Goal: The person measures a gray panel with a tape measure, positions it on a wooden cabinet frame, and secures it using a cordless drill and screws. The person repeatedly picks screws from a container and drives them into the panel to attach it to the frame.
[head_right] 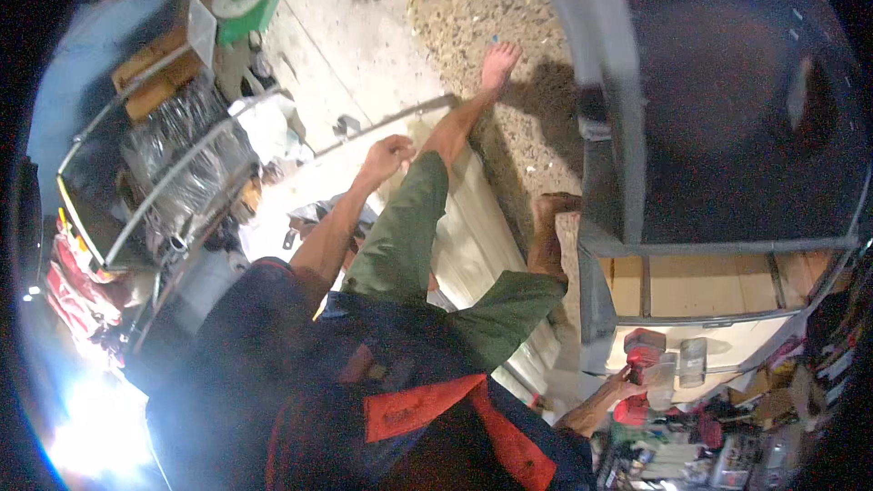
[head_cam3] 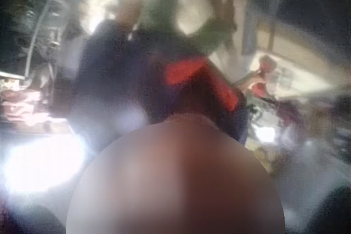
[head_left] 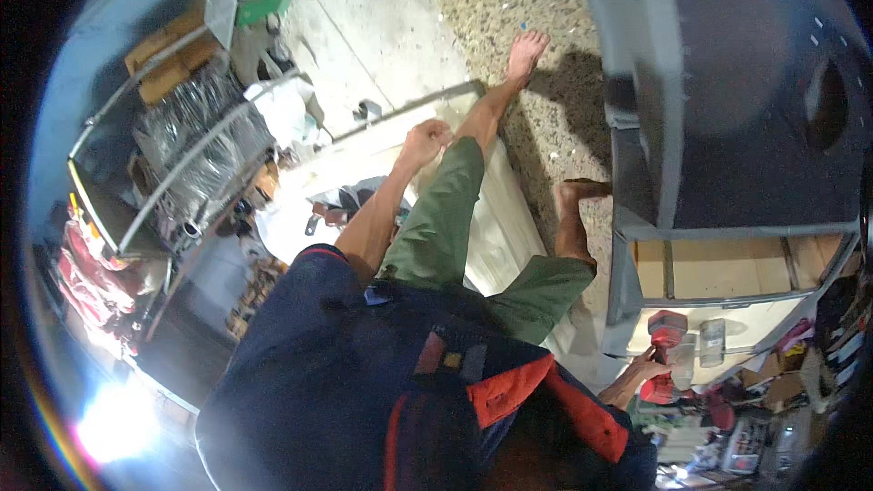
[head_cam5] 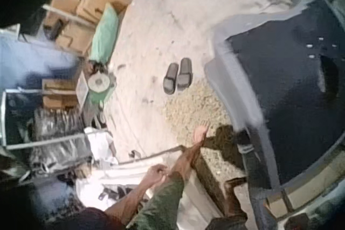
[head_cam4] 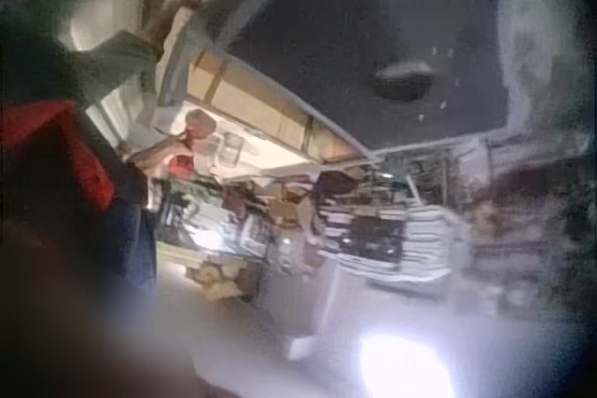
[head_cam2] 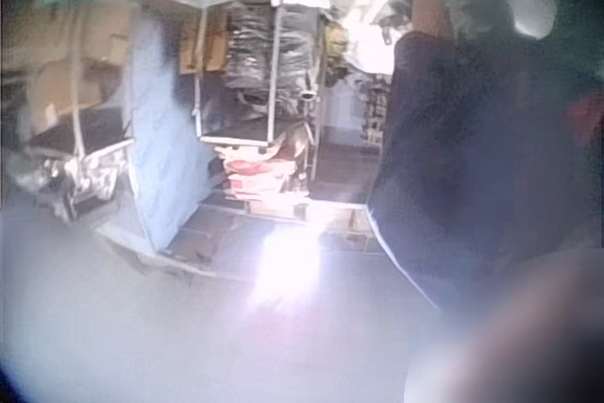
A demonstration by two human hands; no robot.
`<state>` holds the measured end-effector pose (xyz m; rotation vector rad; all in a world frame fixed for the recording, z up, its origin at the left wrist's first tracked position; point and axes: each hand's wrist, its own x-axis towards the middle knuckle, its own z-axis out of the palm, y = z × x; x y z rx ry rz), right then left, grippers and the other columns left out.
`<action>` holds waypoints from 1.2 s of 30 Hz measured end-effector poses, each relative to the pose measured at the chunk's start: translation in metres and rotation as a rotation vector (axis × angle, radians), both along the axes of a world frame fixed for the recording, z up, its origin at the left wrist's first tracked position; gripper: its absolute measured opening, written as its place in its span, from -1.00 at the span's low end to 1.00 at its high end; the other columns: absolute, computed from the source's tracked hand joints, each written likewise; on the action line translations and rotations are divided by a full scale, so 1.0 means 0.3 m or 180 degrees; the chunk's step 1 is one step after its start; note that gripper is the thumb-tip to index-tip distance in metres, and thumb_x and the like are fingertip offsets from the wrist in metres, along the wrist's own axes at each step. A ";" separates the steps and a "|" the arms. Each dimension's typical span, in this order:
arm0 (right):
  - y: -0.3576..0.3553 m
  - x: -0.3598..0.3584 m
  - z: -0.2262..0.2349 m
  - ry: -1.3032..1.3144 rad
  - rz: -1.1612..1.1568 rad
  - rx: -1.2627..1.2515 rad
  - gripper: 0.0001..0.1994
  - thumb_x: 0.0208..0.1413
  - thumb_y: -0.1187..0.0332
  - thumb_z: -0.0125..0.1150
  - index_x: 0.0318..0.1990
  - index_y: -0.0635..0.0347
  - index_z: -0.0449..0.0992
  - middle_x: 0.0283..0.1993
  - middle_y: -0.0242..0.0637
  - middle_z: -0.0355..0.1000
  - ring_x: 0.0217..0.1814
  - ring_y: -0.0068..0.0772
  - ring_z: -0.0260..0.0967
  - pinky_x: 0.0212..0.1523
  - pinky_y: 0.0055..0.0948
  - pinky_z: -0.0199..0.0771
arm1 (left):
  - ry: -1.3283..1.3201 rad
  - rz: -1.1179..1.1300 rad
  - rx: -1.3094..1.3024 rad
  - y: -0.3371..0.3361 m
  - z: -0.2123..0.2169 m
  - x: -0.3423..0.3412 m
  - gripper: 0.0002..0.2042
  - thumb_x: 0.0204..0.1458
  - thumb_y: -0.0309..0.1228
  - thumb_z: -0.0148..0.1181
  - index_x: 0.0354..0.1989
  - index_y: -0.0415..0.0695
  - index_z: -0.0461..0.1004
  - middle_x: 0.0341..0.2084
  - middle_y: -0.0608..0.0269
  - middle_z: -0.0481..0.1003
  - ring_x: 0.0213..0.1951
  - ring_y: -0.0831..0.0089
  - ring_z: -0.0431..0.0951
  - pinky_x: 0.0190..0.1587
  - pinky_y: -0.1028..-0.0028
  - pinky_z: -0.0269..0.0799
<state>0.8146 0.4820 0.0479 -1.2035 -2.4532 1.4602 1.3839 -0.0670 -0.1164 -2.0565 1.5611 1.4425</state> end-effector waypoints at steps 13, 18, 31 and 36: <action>-0.234 -0.012 -0.061 -0.1005 0.0618 0.0448 -0.32 0.18 -0.10 0.16 0.15 0.41 0.31 0.11 -0.01 0.37 0.08 -0.05 0.39 -0.02 -0.17 0.65 | -0.0909 0.0667 0.0340 -0.007 -0.861 0.291 -0.76 -0.12 -0.25 0.41 -0.28 -0.06 0.67 -0.37 0.14 0.65 -0.26 0.26 0.66 -0.08 0.35 0.55; -0.327 0.017 -0.183 -0.1361 0.1047 0.0543 -0.33 0.19 -0.10 0.13 0.16 0.39 0.31 0.12 -0.03 0.37 0.09 -0.06 0.39 -0.03 -0.18 0.65 | -0.1294 0.0885 0.0067 -0.126 -1.130 0.394 -0.79 -0.15 -0.23 0.42 -0.36 -0.03 0.69 -0.35 0.13 0.66 -0.20 0.22 0.64 -0.04 0.31 0.54; -0.396 0.064 -0.482 -0.1715 0.1390 0.0718 -0.37 0.23 -0.09 0.08 0.17 0.33 0.32 0.16 -0.09 0.36 0.12 -0.09 0.39 -0.04 -0.22 0.65 | -0.0950 0.0849 -0.2161 -0.587 -1.602 0.368 -0.76 -0.19 -0.33 0.24 -0.33 -0.08 0.68 -0.43 0.02 0.64 -0.31 0.03 0.64 -0.15 0.22 0.55; -0.398 0.086 -0.574 -0.1758 0.1399 0.0665 -0.39 0.24 -0.08 0.06 0.18 0.31 0.32 0.17 -0.11 0.36 0.13 -0.11 0.39 -0.04 -0.23 0.65 | -0.1064 0.0626 -0.2207 -0.605 -1.634 0.362 -0.77 -0.17 -0.39 0.16 -0.34 -0.12 0.67 -0.45 -0.07 0.61 -0.32 -0.06 0.62 -0.17 0.13 0.54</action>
